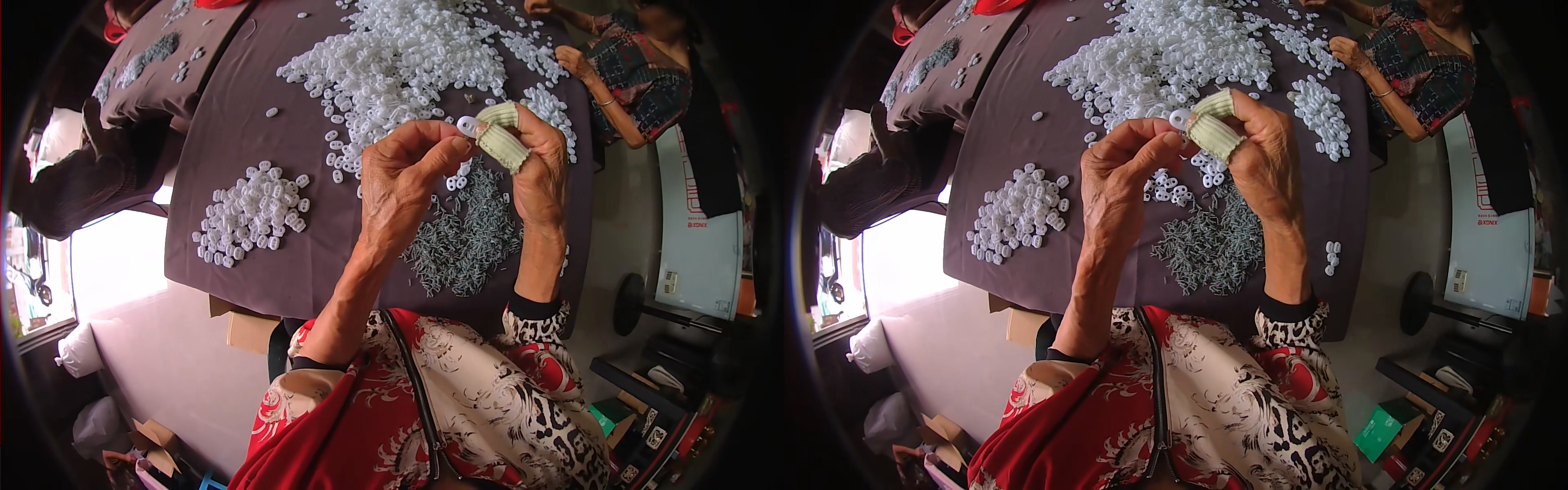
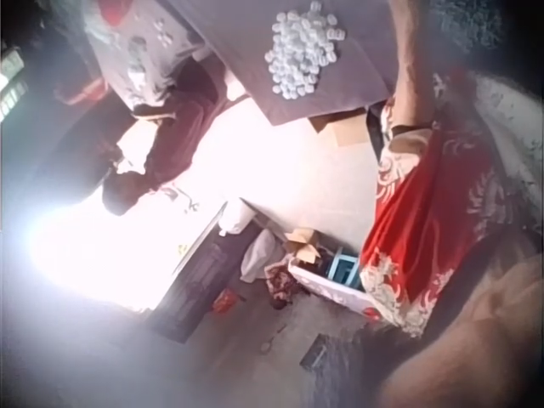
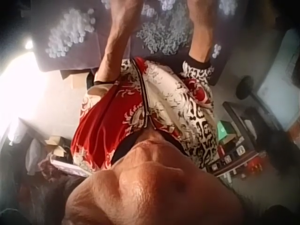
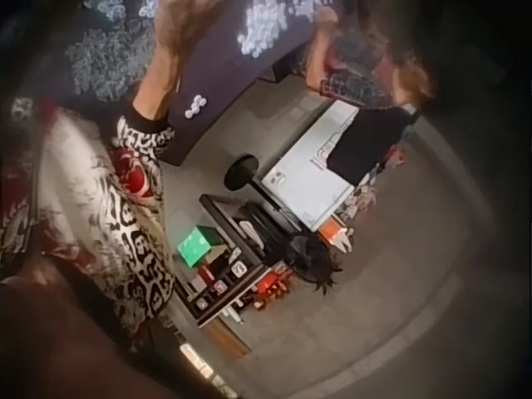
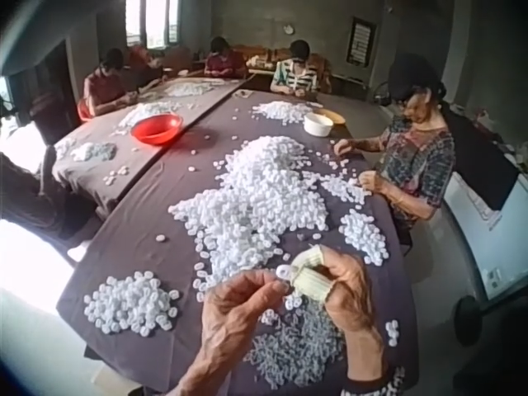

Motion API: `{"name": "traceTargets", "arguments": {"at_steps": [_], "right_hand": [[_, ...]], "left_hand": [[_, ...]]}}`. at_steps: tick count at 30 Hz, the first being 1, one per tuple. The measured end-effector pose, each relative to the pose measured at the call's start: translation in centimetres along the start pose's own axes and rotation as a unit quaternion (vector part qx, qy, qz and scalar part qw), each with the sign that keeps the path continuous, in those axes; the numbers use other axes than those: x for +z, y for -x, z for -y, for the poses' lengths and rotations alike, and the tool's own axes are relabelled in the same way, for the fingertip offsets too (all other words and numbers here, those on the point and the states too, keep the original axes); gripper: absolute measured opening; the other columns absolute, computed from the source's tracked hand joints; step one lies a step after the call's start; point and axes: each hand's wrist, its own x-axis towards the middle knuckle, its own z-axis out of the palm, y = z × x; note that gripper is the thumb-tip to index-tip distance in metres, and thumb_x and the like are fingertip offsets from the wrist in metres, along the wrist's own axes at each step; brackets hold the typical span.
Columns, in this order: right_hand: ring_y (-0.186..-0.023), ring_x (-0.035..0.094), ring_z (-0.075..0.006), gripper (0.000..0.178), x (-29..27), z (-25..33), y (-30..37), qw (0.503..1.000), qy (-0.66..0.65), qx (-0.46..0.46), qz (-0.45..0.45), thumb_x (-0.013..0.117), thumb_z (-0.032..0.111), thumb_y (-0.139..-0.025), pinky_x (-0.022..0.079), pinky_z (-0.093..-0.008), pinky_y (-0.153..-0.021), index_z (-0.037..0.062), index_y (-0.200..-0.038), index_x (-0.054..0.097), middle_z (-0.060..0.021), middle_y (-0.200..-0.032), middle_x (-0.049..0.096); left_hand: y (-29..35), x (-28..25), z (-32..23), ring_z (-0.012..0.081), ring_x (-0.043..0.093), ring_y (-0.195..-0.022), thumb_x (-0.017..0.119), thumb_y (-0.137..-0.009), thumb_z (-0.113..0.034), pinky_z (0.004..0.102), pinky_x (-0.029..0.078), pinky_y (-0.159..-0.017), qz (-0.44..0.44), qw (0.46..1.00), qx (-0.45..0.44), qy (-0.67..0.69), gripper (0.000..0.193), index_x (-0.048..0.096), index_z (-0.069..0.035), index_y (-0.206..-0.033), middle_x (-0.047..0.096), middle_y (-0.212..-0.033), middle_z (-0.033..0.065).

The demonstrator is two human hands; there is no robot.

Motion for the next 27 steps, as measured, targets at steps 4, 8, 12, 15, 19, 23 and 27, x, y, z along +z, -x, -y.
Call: {"name": "traceTargets", "arguments": {"at_steps": [4,8,12,15,19,23,27], "right_hand": [[-0.071,0.053,-0.0044,0.012,0.08,0.02,0.04,1.0,0.011,-0.005,0.0,0.058,0.009,-0.078,0.04,-0.0172,-0.067,-0.0018,-0.085,0.059,-0.002,-0.078,0.06],[-0.07,0.052,-0.0038,0.012,0.15,0.31,0.1,1.0,0.017,-0.01,0.006,0.058,0.009,-0.079,0.04,-0.0172,-0.066,-0.0018,-0.084,0.059,-0.0012,-0.076,0.06],[-0.07,0.052,-0.0037,0.012,0.17,0.21,0.03,1.0,0.029,-0.004,0.001,0.057,0.01,-0.079,0.039,-0.0173,-0.066,-0.0018,-0.084,0.059,-0.0009,-0.076,0.059],[-0.07,0.051,-0.0035,0.013,0.11,-0.04,0.09,1.0,0.0,-0.016,0.004,0.057,0.01,-0.079,0.039,-0.0171,-0.066,-0.0017,-0.084,0.059,-0.0009,-0.076,0.059],[-0.069,0.051,-0.0032,0.012,0.14,0.13,0.06,1.0,0.027,0.0,0.003,0.057,0.01,-0.079,0.039,-0.0169,-0.065,-0.0015,-0.084,0.059,-0.0007,-0.076,0.059],[-0.068,0.05,-0.0028,0.012,0.03,-0.21,0.06,0.999,0.052,0.008,0.004,0.057,0.01,-0.079,0.038,-0.0171,-0.063,-0.0011,-0.084,0.059,-0.0003,-0.074,0.059],[-0.067,0.05,-0.0027,0.012,-0.05,-0.3,0.14,0.999,0.045,0.008,0.004,0.058,0.011,-0.079,0.038,-0.0173,-0.062,-0.0008,-0.083,0.059,0.0002,-0.074,0.058]], "left_hand": [[0.06,0.02,-0.21,0.0098,0.054,-0.064,0.062,-0.077,-0.01,0.0225,0.043,-0.065,-0.005,1.0,-0.001,0.0,0.014,0.06,0.002,-0.084,0.063,-0.074,0.0081],[0.06,0.03,-0.32,0.0101,0.054,-0.063,0.063,-0.077,-0.01,0.0225,0.043,-0.064,-0.014,1.0,-0.003,0.015,0.015,0.06,0.002,-0.084,0.063,-0.074,0.0082],[0.0,-0.07,-0.2,0.0107,0.055,-0.063,0.065,-0.076,-0.01,0.0229,0.044,-0.064,-0.014,1.0,-0.003,0.025,0.016,0.061,0.003,-0.085,0.063,-0.073,0.0084],[-0.13,-0.15,0.09,0.0116,0.056,-0.063,0.065,-0.075,-0.01,0.0234,0.045,-0.064,-0.013,0.998,-0.006,0.056,0.018,0.061,0.004,-0.086,0.063,-0.073,0.0091],[-0.13,-0.21,0.26,0.0122,0.057,-0.063,0.066,-0.075,-0.01,0.0237,0.046,-0.065,-0.017,0.999,-0.002,0.042,0.019,0.061,0.004,-0.086,0.063,-0.074,0.0097],[-0.07,-0.23,0.29,0.0138,0.059,-0.065,0.066,-0.074,-0.008,0.0244,0.047,-0.066,-0.023,0.999,-0.015,0.044,0.019,0.061,0.004,-0.087,0.063,-0.075,0.0098],[-0.07,-0.32,0.25,0.0149,0.06,-0.067,0.066,-0.074,-0.007,0.0251,0.047,-0.066,-0.016,0.998,-0.022,0.055,0.02,0.06,0.004,-0.089,0.063,-0.076,0.0094]]}}
